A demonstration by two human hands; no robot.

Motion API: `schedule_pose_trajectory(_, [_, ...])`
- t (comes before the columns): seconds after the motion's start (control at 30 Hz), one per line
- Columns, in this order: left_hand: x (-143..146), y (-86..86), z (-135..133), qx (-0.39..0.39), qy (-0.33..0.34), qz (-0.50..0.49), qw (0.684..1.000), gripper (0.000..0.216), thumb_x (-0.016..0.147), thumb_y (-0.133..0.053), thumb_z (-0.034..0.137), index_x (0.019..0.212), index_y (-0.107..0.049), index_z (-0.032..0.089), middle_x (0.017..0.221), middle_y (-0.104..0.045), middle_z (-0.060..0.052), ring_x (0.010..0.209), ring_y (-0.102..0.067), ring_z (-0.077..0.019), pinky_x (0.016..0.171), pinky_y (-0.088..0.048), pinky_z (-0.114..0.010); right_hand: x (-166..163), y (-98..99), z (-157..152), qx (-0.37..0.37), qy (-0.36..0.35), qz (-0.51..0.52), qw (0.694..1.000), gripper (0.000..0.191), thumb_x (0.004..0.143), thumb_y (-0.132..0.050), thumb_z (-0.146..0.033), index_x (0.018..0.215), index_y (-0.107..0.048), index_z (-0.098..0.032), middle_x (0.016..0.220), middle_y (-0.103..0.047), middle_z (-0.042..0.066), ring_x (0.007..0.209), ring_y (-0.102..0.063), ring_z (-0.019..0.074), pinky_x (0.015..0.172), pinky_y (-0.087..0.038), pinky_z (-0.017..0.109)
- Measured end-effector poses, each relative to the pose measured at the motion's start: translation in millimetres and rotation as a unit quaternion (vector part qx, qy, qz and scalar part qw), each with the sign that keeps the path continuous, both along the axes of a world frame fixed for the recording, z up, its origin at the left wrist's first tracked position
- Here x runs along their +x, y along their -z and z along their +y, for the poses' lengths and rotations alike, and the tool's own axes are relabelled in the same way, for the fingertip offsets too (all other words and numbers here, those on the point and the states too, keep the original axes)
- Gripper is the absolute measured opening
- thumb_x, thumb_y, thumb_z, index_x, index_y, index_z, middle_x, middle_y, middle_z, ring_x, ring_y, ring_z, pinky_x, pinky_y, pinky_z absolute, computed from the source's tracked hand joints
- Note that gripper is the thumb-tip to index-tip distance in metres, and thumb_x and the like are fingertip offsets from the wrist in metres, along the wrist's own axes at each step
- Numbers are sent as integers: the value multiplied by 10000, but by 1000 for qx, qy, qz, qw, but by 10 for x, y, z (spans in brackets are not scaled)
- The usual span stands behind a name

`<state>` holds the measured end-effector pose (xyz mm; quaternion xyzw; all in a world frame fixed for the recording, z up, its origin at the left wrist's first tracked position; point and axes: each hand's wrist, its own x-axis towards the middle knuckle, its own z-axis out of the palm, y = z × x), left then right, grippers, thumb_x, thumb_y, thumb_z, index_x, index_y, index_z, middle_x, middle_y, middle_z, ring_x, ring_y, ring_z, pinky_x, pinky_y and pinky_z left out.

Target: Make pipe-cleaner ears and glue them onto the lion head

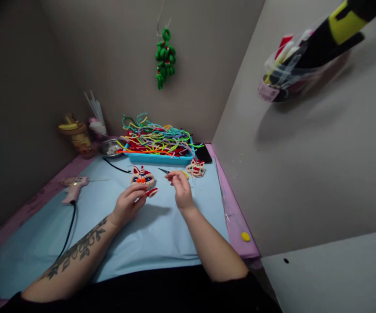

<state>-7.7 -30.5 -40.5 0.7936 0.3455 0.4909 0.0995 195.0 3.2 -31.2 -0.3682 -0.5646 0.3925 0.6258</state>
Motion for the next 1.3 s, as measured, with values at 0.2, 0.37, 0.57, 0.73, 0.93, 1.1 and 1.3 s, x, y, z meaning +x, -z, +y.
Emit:
schedule_pose_trajectory(0.2, [53, 8, 3, -36, 31, 39, 998, 131, 857, -554, 182, 866, -679, 216, 1168, -671, -121, 1056, -632, -211, 922, -494, -358, 39, 137, 240, -165, -240, 25, 956, 524, 762, -551, -686, 841, -681, -185, 873, -681, 83, 649, -530, 145, 483, -387, 241])
schedule_pose_trajectory(0.37, [109, 1, 9, -107, 101, 59, 987, 137, 840, -541, 158, 843, -671, 200, 1267, -622, -132, 1063, -632, -219, 906, -490, -351, 68, 173, 250, -172, -332, -30, 927, 502, 702, -646, -664, 777, -706, -171, 812, -648, 56, 674, -530, 142, 486, -358, 219])
schedule_pose_trajectory(0.57, [151, -27, -12, -171, 129, 25, 977, 96, 823, -569, 188, 816, -665, 189, 1333, -571, -133, 1128, -589, -236, 942, -458, -381, 216, 81, 237, -160, -309, -6, 938, 390, 623, -769, -511, 565, -600, -164, 745, -582, 26, 539, -403, 88, 477, -290, 234])
schedule_pose_trajectory(0.73, [174, -59, 55, -201, 43, -108, 973, 143, 822, -582, 261, 723, -628, 168, 1166, -641, -139, 1106, -578, -236, 912, -445, -361, 351, 40, 291, -153, -191, 74, 967, 400, 622, -712, -488, 486, -478, -192, 646, -499, 10, 499, -342, 88, 443, -239, 233])
schedule_pose_trajectory(0.93, [167, -30, 148, -322, 29, -238, 916, 198, 782, -629, 355, 713, -611, 170, 686, -607, -9, 632, -528, -134, 649, -428, -275, 185, 63, 199, -126, -107, 56, 985, 213, 628, -693, -364, 696, -571, -204, 598, -488, -30, 491, -354, 85, 444, -248, 218])
schedule_pose_trajectory(1.1, [131, -31, 142, -341, 24, -254, 905, 221, 767, -648, 373, 692, -590, 173, 562, -513, 42, 525, -419, -98, 552, -339, -236, -40, 103, 83, -107, -201, 38, 973, 419, 602, -736, -292, 969, -551, -211, 871, -602, 2, 606, -484, 93, 460, -329, 201])
schedule_pose_trajectory(1.3, [122, 4, 164, -360, 26, -259, 896, 232, 769, -644, 385, 703, -576, 173, 571, -506, 44, 497, -380, -89, 516, -282, -234, -181, 124, 23, -146, -210, 69, 964, 389, 631, -685, -227, 948, -460, -231, 743, -601, -53, 514, -479, 79, 427, -333, 187])
